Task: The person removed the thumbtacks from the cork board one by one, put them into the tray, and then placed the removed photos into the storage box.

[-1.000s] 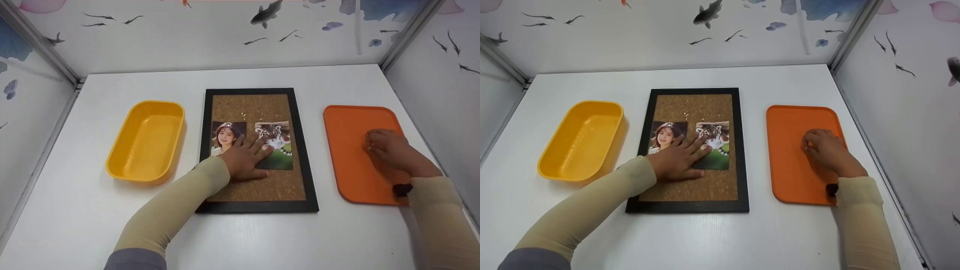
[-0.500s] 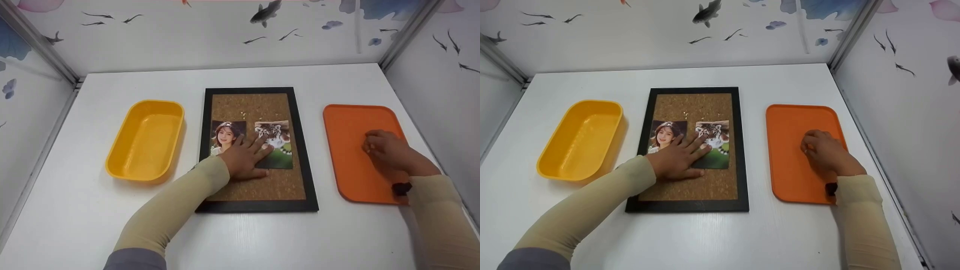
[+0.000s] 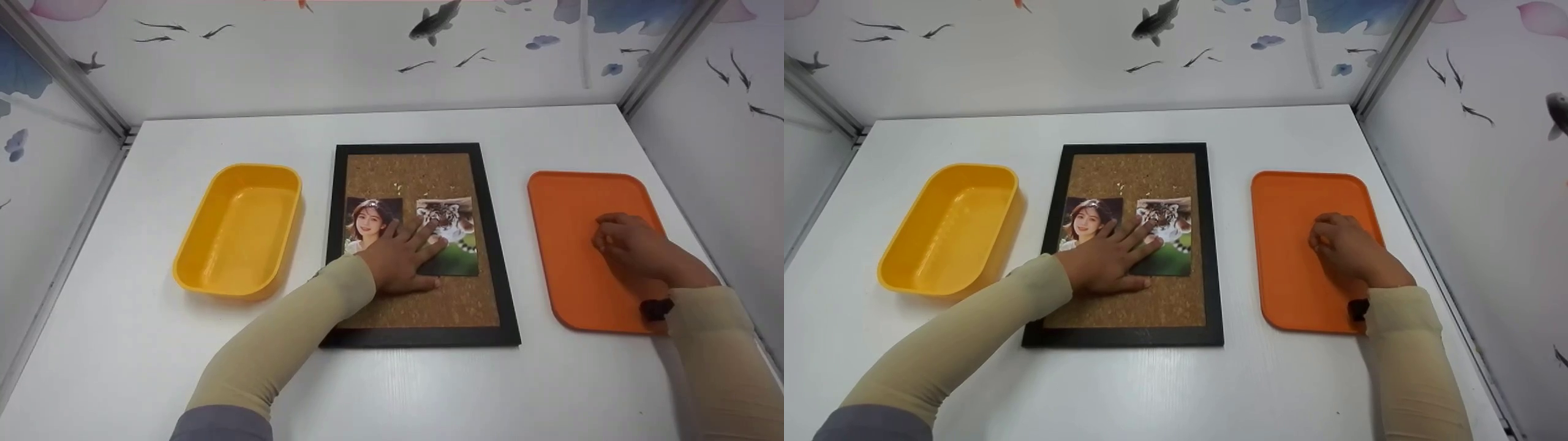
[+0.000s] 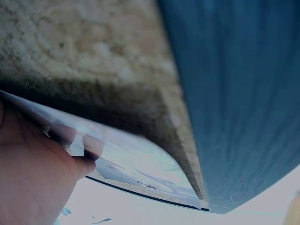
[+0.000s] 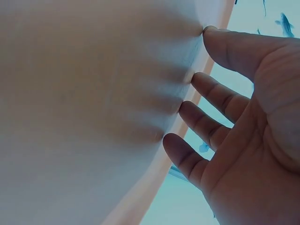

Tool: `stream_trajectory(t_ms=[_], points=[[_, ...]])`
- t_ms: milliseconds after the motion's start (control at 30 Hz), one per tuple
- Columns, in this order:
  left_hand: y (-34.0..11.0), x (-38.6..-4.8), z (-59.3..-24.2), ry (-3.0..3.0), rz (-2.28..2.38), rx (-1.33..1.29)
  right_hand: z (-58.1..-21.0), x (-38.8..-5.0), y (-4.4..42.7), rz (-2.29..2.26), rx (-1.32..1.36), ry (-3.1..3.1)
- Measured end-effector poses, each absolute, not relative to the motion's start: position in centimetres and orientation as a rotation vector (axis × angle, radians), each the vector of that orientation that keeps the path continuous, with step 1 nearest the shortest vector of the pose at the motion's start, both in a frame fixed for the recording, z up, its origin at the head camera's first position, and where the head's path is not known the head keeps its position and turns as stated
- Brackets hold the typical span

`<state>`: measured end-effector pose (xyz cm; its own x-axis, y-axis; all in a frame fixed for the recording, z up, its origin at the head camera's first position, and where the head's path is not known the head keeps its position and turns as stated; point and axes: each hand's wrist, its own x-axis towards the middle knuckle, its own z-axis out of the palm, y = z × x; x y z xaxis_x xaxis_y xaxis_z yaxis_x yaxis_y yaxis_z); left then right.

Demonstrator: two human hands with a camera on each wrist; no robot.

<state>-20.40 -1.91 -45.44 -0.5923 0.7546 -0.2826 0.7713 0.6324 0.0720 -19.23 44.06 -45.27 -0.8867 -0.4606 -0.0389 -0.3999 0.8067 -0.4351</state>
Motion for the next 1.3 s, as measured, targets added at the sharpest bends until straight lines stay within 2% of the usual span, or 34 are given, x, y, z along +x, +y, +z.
stream_trajectory(t_ms=[567, 900, 1300], points=[[-1.8, -20.4, -45.5, 2.564, -0.123, 1.212, -45.4, -19.4, 44.3, -0.647, -0.801, 2.883], [-1.8, -20.5, -45.9, 2.573, -0.116, 1.208, -44.3, -19.3, 43.5, -0.672, -0.536, 2.824], [-1.9, -20.4, -45.7, 2.571, -0.107, 1.219, -43.0, -19.6, 40.7, -0.478, -0.586, 2.911]])
